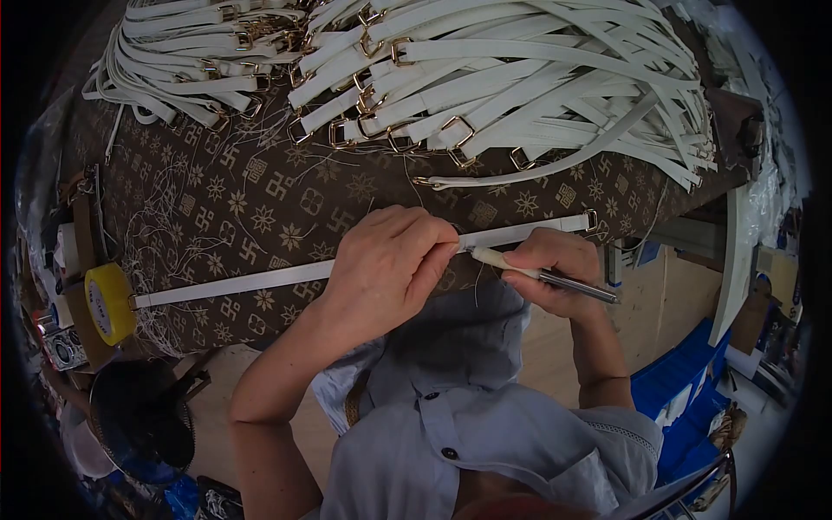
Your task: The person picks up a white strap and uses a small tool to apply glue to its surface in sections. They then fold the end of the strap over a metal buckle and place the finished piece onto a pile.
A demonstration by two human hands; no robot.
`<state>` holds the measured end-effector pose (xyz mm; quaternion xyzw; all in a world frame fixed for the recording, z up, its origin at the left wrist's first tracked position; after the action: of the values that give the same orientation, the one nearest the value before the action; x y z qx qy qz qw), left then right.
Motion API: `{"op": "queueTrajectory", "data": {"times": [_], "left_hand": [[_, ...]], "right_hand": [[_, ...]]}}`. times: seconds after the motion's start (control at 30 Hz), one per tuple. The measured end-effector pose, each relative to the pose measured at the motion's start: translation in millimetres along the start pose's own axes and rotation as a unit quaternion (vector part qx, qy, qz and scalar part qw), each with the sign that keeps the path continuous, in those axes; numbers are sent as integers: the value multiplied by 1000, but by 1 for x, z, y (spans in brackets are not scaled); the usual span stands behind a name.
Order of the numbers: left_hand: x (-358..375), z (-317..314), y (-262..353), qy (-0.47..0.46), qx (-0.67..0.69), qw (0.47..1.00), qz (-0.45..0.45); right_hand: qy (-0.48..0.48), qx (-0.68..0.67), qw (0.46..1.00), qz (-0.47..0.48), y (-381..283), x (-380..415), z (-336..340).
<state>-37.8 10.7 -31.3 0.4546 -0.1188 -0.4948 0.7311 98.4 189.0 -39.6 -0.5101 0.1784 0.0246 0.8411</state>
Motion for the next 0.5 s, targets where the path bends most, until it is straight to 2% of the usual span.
{"op": "queueTrajectory", "data": {"times": [0.47,0.5], "left_hand": [[1,1,-1,-3,6,1000,2],[3,2,-1,2,47,999,25]], "right_hand": [[4,-1,1000,-17,-1,1,1],[6,-8,1000,-15,-2,0,1]]}}
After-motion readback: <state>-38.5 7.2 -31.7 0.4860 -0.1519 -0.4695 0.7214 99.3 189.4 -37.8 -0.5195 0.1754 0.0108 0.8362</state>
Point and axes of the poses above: each hand's wrist, its own x-axis away from the middle knuckle, its own z-axis out of the back of the hand, y = z × x, the point moved 1 cm from there along -x, towards the middle knuckle, and after that the axes turned 2 degrees about y, right-handed, at the moved point
